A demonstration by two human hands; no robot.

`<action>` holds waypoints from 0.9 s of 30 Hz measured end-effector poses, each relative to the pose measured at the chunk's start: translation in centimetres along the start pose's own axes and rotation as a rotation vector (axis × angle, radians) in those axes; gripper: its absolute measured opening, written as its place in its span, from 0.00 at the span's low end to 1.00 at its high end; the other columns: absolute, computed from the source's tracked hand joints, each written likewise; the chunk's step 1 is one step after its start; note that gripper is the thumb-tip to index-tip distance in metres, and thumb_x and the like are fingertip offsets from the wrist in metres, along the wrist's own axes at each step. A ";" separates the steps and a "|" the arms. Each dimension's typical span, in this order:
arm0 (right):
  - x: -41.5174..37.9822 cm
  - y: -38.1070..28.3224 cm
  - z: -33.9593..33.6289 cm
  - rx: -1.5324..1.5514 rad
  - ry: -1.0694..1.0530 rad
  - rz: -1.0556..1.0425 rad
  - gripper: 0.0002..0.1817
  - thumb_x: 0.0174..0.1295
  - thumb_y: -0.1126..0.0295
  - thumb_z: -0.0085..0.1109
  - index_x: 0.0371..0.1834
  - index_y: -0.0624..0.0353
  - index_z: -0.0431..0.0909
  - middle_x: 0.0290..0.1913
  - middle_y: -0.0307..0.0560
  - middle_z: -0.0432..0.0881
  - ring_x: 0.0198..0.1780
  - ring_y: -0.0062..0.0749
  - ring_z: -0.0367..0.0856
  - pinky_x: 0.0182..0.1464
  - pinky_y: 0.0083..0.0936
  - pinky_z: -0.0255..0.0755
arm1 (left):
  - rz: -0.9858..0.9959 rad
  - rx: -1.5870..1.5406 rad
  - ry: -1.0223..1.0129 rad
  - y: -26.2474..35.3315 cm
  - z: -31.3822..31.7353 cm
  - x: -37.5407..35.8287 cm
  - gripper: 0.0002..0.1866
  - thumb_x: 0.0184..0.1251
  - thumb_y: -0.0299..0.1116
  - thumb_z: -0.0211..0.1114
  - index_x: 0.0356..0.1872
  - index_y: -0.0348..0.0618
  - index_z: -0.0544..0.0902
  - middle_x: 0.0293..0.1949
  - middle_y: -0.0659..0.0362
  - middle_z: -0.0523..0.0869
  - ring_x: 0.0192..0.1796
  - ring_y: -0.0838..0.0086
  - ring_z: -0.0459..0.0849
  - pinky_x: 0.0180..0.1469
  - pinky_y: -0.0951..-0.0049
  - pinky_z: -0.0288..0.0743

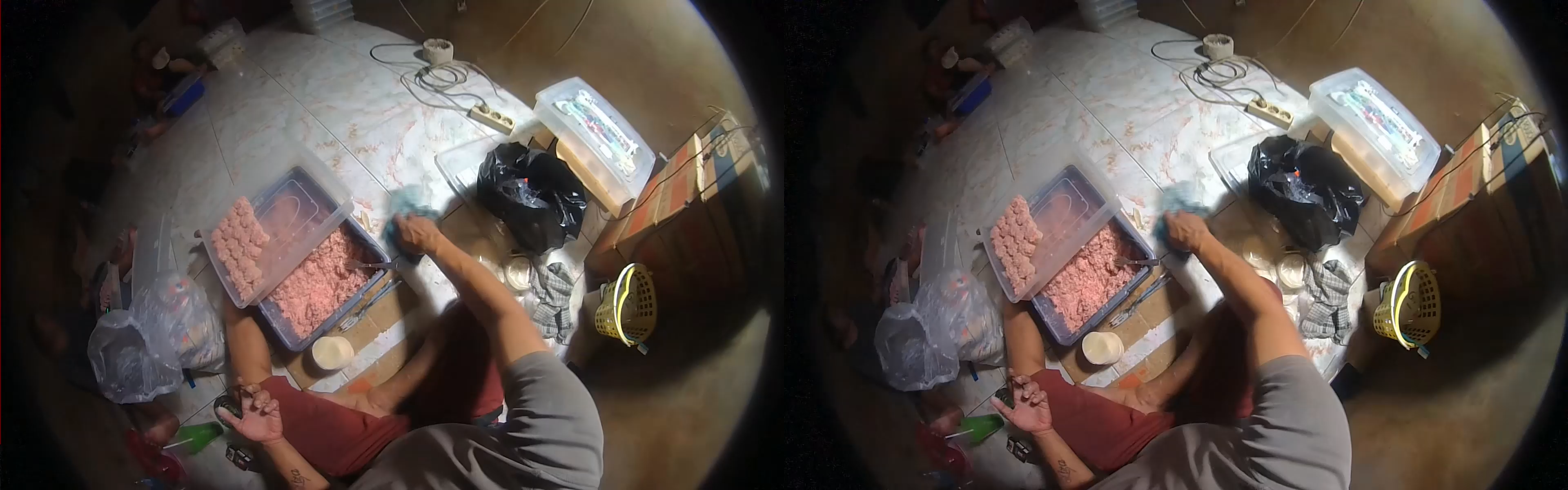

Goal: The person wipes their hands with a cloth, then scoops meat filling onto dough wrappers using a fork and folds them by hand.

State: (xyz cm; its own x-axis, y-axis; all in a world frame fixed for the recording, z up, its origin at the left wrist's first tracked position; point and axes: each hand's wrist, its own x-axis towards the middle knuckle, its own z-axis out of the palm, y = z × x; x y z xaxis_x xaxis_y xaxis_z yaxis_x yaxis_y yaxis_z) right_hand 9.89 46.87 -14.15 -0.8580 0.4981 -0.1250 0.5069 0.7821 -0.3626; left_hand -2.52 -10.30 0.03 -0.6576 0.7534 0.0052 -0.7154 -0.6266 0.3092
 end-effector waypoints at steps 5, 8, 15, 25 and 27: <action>2.0 0.1 -6.5 0.283 0.435 -0.278 0.36 0.59 0.56 0.65 0.70 0.60 0.70 0.50 0.73 0.82 0.50 0.63 0.85 0.54 0.48 0.79 | -0.040 0.027 -0.049 1.1 1.2 0.7 0.48 0.75 0.70 0.51 0.80 0.41 0.59 0.61 0.45 0.76 0.48 0.62 0.77 0.50 0.61 0.73; 2.9 3.1 -11.8 0.144 0.223 0.199 0.31 0.63 0.57 0.62 0.71 0.46 0.72 0.55 0.71 0.79 0.57 0.64 0.82 0.55 0.51 0.79 | -0.055 -0.012 -0.054 1.3 1.4 0.1 0.50 0.73 0.73 0.49 0.81 0.41 0.58 0.60 0.46 0.76 0.48 0.63 0.77 0.50 0.60 0.73; 9.4 -0.6 0.6 0.056 0.332 0.082 0.22 0.68 0.65 0.53 0.65 0.45 0.79 0.49 0.63 0.80 0.62 0.52 0.77 0.57 0.51 0.76 | -0.103 -0.066 -0.113 2.0 0.9 1.2 0.51 0.72 0.71 0.52 0.82 0.43 0.53 0.60 0.48 0.74 0.48 0.64 0.74 0.54 0.57 0.69; 0.2 2.8 -9.9 -0.220 -0.072 0.104 0.10 0.53 0.64 0.68 0.37 0.52 0.90 0.40 0.54 0.90 0.42 0.48 0.90 0.39 0.40 0.84 | -0.078 -0.041 -0.107 1.0 0.1 0.1 0.47 0.75 0.66 0.56 0.81 0.42 0.56 0.59 0.47 0.76 0.50 0.63 0.77 0.51 0.58 0.74; -5.4 0.0 -6.3 -0.337 -0.279 0.380 0.08 0.52 0.67 0.69 0.34 0.52 0.91 0.45 0.49 0.92 0.42 0.40 0.92 0.39 0.37 0.86 | -0.079 -0.080 -0.129 1.2 -0.3 0.5 0.47 0.75 0.66 0.55 0.81 0.41 0.56 0.59 0.46 0.75 0.50 0.63 0.77 0.51 0.58 0.74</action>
State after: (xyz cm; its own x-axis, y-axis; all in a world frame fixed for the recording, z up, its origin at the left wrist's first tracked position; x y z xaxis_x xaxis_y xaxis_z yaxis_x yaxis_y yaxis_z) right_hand 15.02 46.55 -7.64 -0.5766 0.6855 -0.4446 0.7430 0.6663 0.0636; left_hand -3.75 -10.74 0.15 -0.5663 0.8171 0.1078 -0.7837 -0.5743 0.2365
